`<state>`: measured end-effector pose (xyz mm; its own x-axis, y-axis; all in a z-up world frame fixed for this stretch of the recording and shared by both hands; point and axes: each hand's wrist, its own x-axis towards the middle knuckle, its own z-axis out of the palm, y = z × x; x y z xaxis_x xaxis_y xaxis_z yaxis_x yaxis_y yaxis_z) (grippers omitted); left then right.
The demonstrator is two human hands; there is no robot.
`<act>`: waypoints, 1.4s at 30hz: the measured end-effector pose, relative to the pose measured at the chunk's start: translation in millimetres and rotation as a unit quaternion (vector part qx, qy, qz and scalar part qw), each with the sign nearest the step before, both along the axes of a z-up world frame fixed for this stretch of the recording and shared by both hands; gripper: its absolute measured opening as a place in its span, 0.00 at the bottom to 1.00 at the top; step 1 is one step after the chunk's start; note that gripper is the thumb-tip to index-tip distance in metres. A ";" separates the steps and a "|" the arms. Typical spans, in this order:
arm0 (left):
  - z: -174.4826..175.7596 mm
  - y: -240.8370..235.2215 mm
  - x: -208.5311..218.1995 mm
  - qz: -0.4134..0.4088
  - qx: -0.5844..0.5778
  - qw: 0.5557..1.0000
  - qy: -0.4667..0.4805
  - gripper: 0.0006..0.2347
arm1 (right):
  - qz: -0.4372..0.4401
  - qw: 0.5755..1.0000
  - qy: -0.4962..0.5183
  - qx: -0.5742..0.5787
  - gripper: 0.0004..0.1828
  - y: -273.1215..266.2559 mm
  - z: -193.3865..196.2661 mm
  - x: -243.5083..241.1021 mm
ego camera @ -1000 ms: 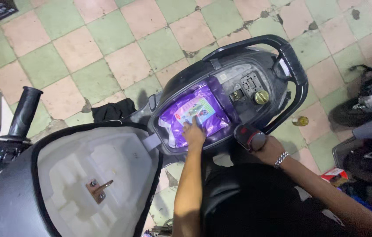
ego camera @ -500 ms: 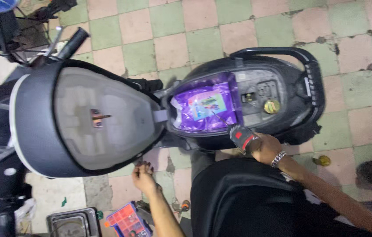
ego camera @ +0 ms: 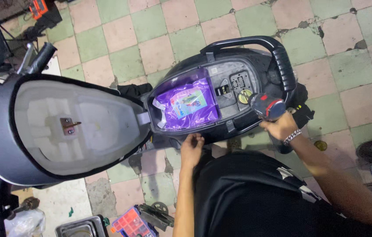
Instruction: The person works on the internal components of a scooter's under-seat storage area, using a cordless drill to tighten screws. They then place a purple package and a plastic bag containing a yellow item into the storage compartment before closing the seat.
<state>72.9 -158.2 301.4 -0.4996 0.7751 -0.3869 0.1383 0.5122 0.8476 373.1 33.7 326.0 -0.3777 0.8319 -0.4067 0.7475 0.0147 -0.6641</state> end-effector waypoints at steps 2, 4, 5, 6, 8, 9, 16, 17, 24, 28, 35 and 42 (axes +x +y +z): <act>11.2 7.6 -1.5 0.003 -0.023 0.999 0.035 0.09 | -0.004 0.999 -0.014 -0.032 0.15 1.6 10.7 2.5; 15.3 12.5 -4.9 0.013 -0.047 0.998 0.031 0.10 | 0.008 0.999 -0.033 -0.018 0.15 -2.8 17.5 1.1; 15.5 14.1 -6.5 0.018 -0.059 0.998 0.030 0.10 | 0.003 0.999 -0.041 -0.011 0.15 -2.3 18.1 -2.8; 14.9 16.2 -7.6 0.014 -0.052 0.998 0.035 0.11 | -0.001 0.999 -0.048 -0.003 0.15 -1.1 17.5 -6.9; 12.0 16.9 -7.9 0.007 -0.042 0.998 0.043 0.11 | 0.000 0.997 -0.068 0.023 0.16 3.1 13.6 -12.5; 10.8 15.3 -7.0 -0.001 -0.050 0.997 0.050 0.11 | 0.006 0.996 -0.081 0.043 0.17 9.1 8.8 -19.9; -11.0 8.8 -23.0 0.005 -0.085 0.996 0.034 0.12 | 0.032 0.992 -0.084 0.089 0.16 30.3 5.8 -38.5; -19.7 2.7 -29.8 0.014 -0.099 0.995 0.029 0.13 | 0.031 0.992 -0.091 0.084 0.17 30.6 2.5 -37.2; -35.9 -102.6 -111.1 0.518 -0.116 0.827 0.185 0.49 | 0.184 0.944 0.033 0.271 0.27 11.5 -30.2 -7.7; 54.2 -144.9 -185.4 0.451 0.139 0.832 0.292 0.51 | 0.186 0.976 -0.108 0.032 0.22 1.6 -15.4 -30.5; 154.9 -65.3 -163.8 0.414 0.193 0.804 0.382 0.40 | 0.294 0.943 -0.157 0.000 0.20 -13.7 36.2 -92.3; 157.3 15.5 -20.0 -0.022 0.244 0.832 0.498 0.48 | 0.331 0.932 -0.146 -0.033 0.21 -35.6 98.2 -111.4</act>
<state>52.9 -142.7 458.8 -0.3511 0.7442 0.5683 0.9060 0.1169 0.4067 261.7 -2.0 424.2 -0.6641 0.4259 -0.6145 0.7382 0.5035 -0.4489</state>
